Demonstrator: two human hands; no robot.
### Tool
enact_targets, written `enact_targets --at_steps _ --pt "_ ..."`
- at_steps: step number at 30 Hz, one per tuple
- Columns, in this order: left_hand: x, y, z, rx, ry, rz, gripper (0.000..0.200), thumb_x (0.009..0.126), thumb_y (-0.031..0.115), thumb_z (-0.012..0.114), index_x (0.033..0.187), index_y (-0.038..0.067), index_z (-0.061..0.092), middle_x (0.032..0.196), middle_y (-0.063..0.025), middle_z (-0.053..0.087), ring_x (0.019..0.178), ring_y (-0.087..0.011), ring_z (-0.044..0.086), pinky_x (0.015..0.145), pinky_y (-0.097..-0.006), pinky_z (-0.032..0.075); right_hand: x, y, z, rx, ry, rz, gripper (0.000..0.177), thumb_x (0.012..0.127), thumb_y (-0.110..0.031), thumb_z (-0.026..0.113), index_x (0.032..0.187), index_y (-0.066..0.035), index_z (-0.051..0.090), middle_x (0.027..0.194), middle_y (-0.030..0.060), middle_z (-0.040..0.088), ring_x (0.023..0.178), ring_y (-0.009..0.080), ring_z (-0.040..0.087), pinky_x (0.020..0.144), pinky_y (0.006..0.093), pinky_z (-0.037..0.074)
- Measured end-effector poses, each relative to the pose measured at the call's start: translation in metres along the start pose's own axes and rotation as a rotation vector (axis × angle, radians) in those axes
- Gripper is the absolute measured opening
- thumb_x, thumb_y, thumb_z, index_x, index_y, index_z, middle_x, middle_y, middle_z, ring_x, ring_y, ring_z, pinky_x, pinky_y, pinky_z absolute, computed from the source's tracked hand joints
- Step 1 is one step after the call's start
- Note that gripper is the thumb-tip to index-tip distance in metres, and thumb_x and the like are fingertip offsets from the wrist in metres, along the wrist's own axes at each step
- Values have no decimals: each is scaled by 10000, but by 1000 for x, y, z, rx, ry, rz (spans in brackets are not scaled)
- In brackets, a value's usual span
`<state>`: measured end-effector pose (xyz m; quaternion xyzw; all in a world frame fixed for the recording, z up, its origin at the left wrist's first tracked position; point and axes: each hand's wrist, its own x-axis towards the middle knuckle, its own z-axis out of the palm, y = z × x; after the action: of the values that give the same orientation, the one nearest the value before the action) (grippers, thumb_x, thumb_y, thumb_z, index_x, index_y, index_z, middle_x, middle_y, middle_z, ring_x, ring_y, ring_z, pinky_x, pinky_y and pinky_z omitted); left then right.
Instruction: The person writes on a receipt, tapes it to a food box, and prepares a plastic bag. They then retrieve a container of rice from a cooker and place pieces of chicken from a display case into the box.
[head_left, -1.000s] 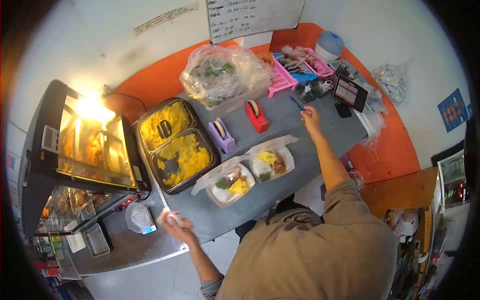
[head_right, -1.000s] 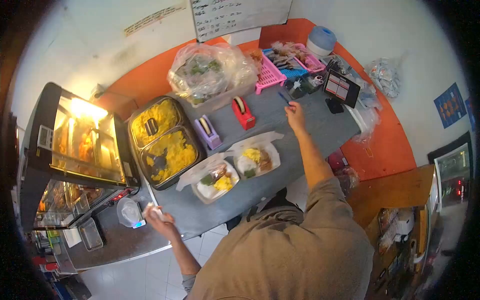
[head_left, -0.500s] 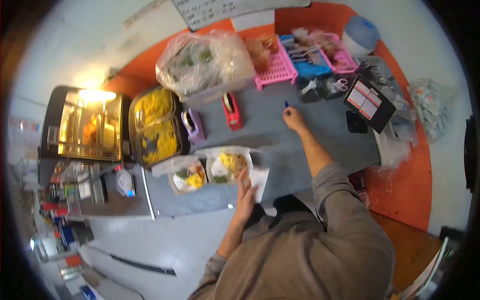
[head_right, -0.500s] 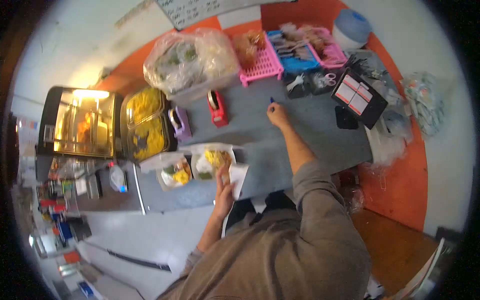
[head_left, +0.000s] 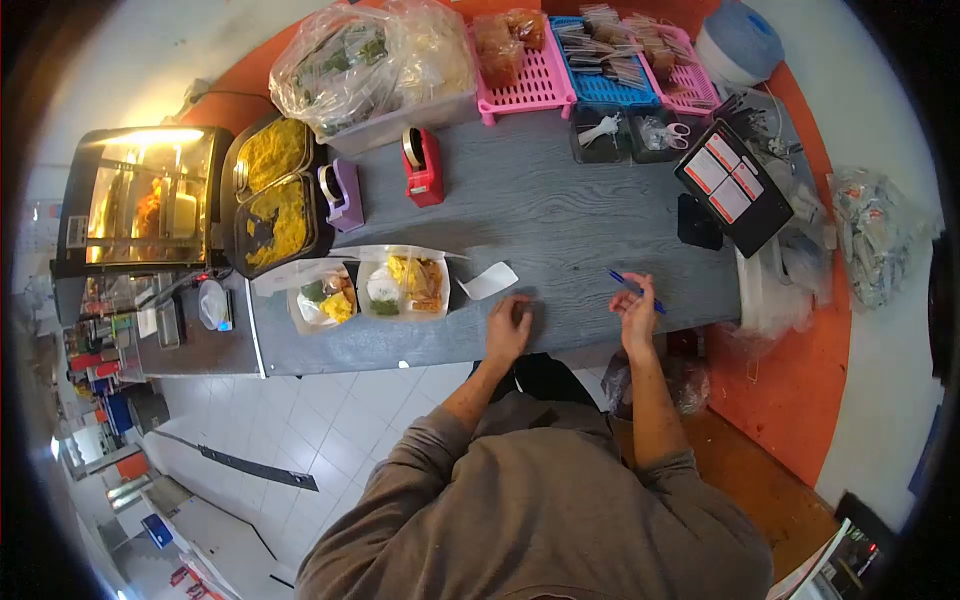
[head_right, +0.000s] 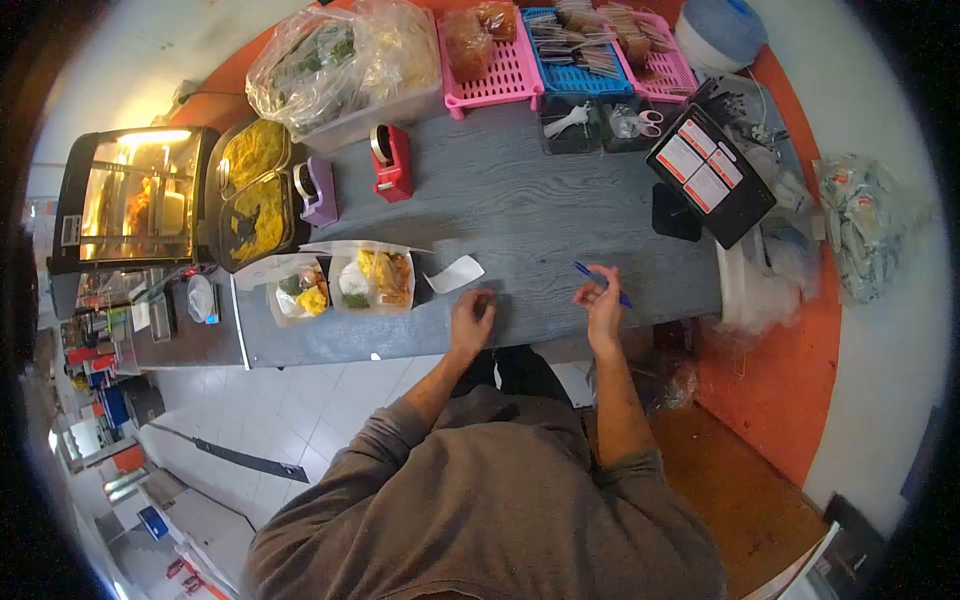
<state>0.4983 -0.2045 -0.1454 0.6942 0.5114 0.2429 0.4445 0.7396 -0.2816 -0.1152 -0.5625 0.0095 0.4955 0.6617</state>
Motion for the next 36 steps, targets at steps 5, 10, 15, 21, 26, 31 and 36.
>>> enact_targets --at_steps 5,10,15,21,26,31,36 --pt "-17 11 -5 341 240 -20 392 791 194 687 1140 58 575 1291 -210 446 1214 -396 406 998 -517 325 6 11 -2 -503 -29 -489 238 926 -208 542 1077 -46 626 984 83 616 933 221 596 759 360 481" --pt "-21 -3 -9 545 170 -25 539 768 242 713 1246 106 504 1478 -230 274 1374 -417 254 1088 -588 207 -11 20 68 -1234 -464 -604 268 841 -143 627 1095 -58 631 1019 129 622 1032 341 586 862 408 487" --pt "-39 -13 -27 534 -74 60 626 785 308 712 1321 104 461 1541 -217 205 1433 -418 174 1131 -578 183 7 64 135 -1411 -449 -514 216 824 -186 642 992 -51 658 971 111 633 989 339 612 812 451 505" --pt "-44 -3 -48 447 57 174 557 802 252 706 1282 69 491 1483 -226 298 1373 -435 284 1112 -532 258 -5 25 160 -1236 -215 -982 152 761 -156 682 897 -89 671 915 42 643 907 293 641 699 423 536" --pt "-38 -4 -40 187 113 174 395 850 177 648 1202 39 532 1270 -225 495 1211 -389 453 991 -465 377 -15 48 104 -1559 -410 -1196 225 658 -102 749 871 -122 680 891 9 569 806 218 625 636 388 521" --pt "-30 10 -35 206 -61 -91 342 918 229 593 1189 29 534 1135 -178 584 994 -314 583 839 -415 476 -36 69 61 -1543 -302 -1060 210 663 -101 753 860 -117 682 927 18 575 848 230 626 643 381 532" --pt "-20 0 6 -645 -391 -489 403 978 351 543 1218 30 509 1027 -142 642 846 -217 661 696 -350 529 -49 38 79 -1348 -80 -1067 227 666 -96 761 876 -97 676 945 27 577 842 240 625 644 365 536"
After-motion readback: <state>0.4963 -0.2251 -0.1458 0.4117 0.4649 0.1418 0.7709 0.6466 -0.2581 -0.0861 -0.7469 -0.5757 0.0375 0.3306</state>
